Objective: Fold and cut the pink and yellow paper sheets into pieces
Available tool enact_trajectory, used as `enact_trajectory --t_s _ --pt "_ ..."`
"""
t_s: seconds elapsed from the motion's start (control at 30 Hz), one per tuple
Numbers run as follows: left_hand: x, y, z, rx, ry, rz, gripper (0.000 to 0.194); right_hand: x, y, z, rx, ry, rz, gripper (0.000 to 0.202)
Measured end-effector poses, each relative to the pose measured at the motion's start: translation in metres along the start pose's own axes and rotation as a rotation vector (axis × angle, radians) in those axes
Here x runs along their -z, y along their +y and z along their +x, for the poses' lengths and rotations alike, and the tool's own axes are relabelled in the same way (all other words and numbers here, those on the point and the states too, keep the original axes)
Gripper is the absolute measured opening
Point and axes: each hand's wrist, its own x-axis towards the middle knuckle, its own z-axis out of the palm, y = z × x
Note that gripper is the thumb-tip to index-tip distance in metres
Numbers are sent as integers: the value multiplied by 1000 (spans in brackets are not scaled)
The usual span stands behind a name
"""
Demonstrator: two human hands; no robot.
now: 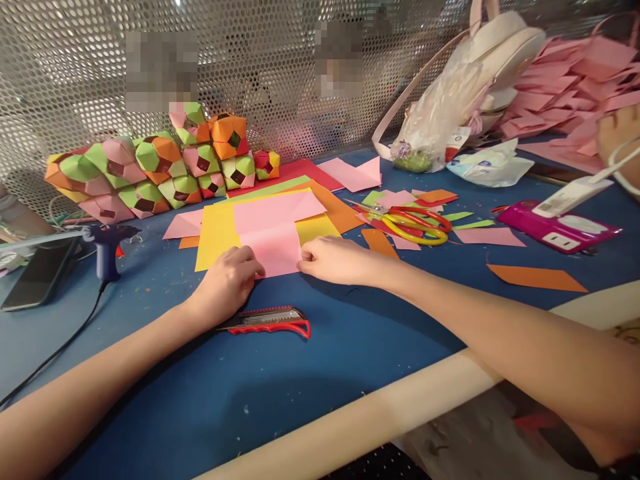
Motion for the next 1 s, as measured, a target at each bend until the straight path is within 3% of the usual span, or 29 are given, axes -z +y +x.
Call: enact_trajectory --t_s 0.1,0.23,0.5,0.67,0.8,0.93,1.0 --pt "4 -5 4 -145 -129 -102 34 0 -1 0 6 1 -17 18" --pt "12 -2 8 -213 -217 -43 36 0 -3 1 2 6 -53 18" --pt "24 36 23 -179 -384 223 26 6 -4 1 -31 -21 -63 27" --pt "26 66 28 -94 -455 247 60 11 -7 -2 -28 -46 -60 30" --pt "18 74 24 -89 -416 299 78 16 -10 -4 -3 -62 -9 30" --pt "11 74 17 -77 -375 302 85 19 -13 1 214 84 304 34" --pt "9 75 16 -66 -364 288 86 17 -16 5 433 27 504 47"
